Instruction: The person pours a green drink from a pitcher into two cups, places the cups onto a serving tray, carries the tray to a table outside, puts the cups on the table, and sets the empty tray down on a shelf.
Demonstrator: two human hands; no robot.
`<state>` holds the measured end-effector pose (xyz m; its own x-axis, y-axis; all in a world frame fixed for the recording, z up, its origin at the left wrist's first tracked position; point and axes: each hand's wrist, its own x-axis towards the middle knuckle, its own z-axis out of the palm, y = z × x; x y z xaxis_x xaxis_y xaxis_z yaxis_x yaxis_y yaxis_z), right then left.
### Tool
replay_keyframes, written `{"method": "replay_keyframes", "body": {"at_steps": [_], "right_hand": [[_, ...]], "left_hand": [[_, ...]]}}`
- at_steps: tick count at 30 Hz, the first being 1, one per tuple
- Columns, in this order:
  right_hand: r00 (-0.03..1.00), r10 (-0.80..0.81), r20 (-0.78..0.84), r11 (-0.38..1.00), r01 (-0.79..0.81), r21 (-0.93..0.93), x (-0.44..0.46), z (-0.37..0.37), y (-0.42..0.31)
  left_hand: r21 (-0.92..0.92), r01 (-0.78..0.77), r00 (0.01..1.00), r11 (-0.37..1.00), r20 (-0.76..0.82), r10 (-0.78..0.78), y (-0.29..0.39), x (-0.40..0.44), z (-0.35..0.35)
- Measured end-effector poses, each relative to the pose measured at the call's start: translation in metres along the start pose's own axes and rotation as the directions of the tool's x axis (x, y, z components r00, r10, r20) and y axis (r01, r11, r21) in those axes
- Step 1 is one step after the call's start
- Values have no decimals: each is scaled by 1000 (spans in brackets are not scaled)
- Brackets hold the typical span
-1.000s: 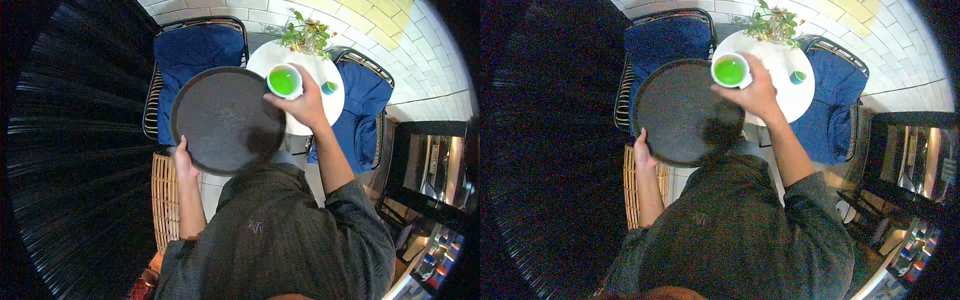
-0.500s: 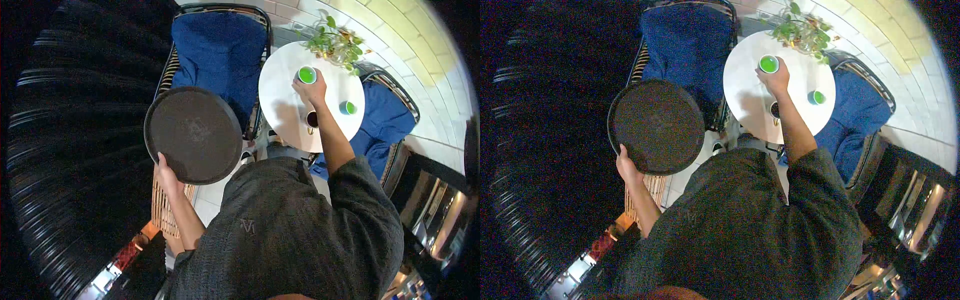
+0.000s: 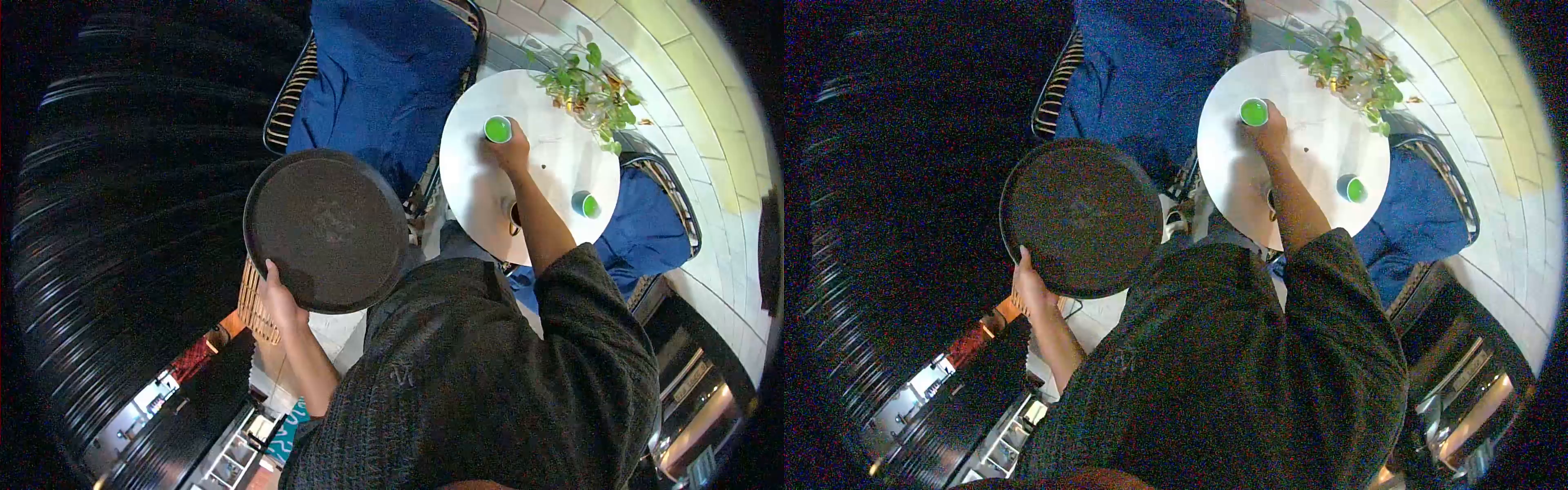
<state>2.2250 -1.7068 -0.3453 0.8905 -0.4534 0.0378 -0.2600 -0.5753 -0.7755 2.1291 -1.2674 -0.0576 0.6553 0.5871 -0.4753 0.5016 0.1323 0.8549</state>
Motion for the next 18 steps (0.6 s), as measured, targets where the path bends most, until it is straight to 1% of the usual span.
{"method": "replay_keyframes", "body": {"at_steps": [2, 4, 5, 7, 8, 9, 10, 11, 12, 13, 14, 15, 16, 17, 18], "right_hand": [[1000, -2, 13, 1000, 1, 14, -1, 2, -4], [998, -21, -62, 997, 25, 73, -1, 1, -11], [998, -22, -60, 997, 27, 76, -2, 1, -12], [998, 50, 41, 996, -52, 69, 0, 0, -12], [998, 43, 43, 997, -46, 68, 0, 2, -9], [998, -43, -48, 996, 47, 77, -2, 6, -6], [982, -129, -137, 987, 141, 80, -2, 10, -4], [982, -139, -130, 985, 150, 82, -2, 5, -11], [985, -142, -101, 989, 138, -48, -5, -7, -27], [987, -143, -72, 976, 128, -177, -8, -19, -45], [986, -154, -59, 975, 141, -172, -12, -28, -63], [971, -204, -124, 969, 183, -166, -18, -38, -82], [949, -254, -188, 961, 224, -163, -26, -43, -96], [947, -269, -174, 956, 242, -163, -33, -46, -104], [928, -342, -147, 940, 335, -68, -39, -48, -111]], "left_hand": [[-11, 19, 1000, 1000, -19, -19, 3, -9, 4], [-18, 13, 1000, 1000, -16, -13, 1, -10, 2], [-26, 8, 1000, 1000, -4, -8, -2, -10, 1], [-52, -1, 1000, 999, 17, 2, -19, 3, -14], [-78, -7, 999, 997, 39, 10, -21, 2, -14], [-85, -6, 999, 996, 34, 9, -22, 0, -15], [-51, 2, 1000, 999, 12, -1, -23, -3, -15], [-17, 11, 1000, 1000, -13, -11, -24, -7, -14], [-25, 10, 1000, 1000, -25, -11, -30, -8, -15], [-98, -21, 999, 995, 41, 25, -38, -7, -18], [-171, -46, 993, 984, 101, 64, -46, -7, -21], [-180, -46, 995, 983, 84, 62, -51, -7, -23], [-101, -95, 994, 990, 51, 100, -56, -7, -24], [-22, -138, 990, 990, 22, 139, -61, -7, -27], [-64, -71, 997, 995, 28, 73, -65, -5, -31]]}}
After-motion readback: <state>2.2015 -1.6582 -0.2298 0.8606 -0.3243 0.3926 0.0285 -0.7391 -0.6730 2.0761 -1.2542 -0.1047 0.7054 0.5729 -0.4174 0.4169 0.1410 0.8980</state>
